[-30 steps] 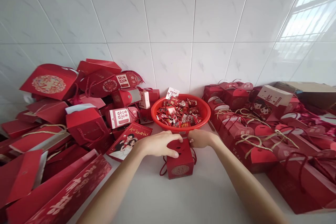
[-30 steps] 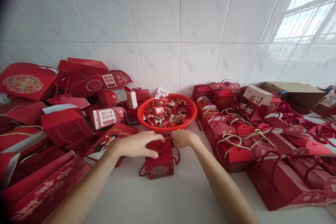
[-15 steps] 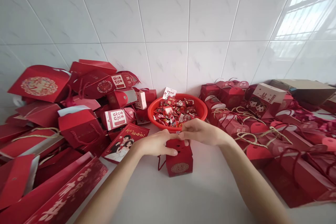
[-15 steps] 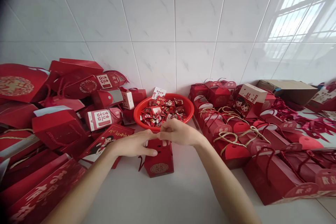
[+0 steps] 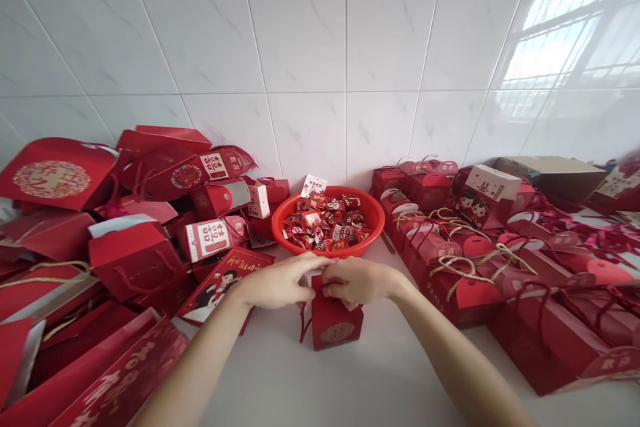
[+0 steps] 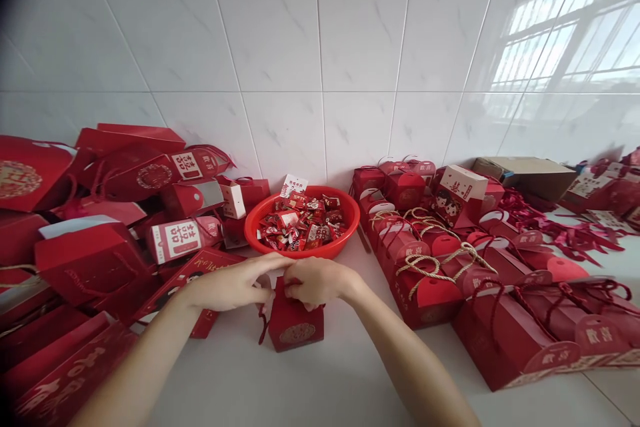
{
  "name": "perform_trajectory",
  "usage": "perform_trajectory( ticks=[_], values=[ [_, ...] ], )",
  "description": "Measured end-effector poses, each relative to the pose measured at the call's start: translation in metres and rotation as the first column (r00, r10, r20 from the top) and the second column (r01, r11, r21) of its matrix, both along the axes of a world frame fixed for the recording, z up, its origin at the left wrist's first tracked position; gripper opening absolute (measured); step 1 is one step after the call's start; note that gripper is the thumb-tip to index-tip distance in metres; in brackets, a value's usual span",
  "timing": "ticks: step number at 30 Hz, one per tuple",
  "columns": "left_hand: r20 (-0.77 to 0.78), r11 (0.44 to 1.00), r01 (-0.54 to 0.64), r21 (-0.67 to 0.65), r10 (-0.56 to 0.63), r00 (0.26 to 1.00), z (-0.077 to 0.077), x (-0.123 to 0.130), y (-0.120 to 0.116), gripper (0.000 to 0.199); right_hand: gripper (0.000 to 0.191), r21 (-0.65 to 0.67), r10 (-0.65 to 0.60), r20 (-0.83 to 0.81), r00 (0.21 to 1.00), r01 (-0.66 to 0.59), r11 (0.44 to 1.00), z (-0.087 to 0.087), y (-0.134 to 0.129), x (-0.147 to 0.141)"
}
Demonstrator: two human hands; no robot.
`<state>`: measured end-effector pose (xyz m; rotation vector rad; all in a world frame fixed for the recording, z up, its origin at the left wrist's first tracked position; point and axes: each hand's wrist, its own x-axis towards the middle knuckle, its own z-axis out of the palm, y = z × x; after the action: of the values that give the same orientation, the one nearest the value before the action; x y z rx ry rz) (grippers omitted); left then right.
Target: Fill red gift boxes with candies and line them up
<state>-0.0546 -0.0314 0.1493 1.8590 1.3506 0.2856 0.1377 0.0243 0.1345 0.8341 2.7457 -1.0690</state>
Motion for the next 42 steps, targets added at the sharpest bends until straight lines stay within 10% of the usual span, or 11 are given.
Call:
perform_trajectory(
  ticks=[10,17,27,34,42],
  values=[
    [0.599,0.987,-0.142,-0.074,0.158,0.785,0.023,0.009,-0.016,0.054,0.015,-0.271,-0.261,-0.466,0.845,0.145,0.952,0.017,0.0,0.015],
    [0.619,0.98,-0.183,0.074,0.099,0.779,0.019,0.017,-0.021,0.062,0.035,-0.302,-0.241,-0.551,0.799,0.078,0.95,0.018,-0.002,0.02],
    [0.612,0.981,-0.138,0.133,0.028,0.79,0.015,0.025,-0.021,0.057,0.022,-0.118,-0.36,-0.519,0.775,0.353,0.928,0.004,-0.008,0.001],
    [0.518,0.962,-0.196,0.19,0.071,0.853,0.01,0.02,-0.014,0.056,0.027,-0.334,-0.427,-0.629,0.649,0.27,0.903,-0.012,-0.001,-0.011],
    [0.327,0.77,-0.334,0.543,0.172,0.929,0.0,0.007,0.001,0.051,0.009,-0.287,-0.483,-0.601,0.637,0.392,0.874,-0.003,0.0,-0.009]
  ],
)
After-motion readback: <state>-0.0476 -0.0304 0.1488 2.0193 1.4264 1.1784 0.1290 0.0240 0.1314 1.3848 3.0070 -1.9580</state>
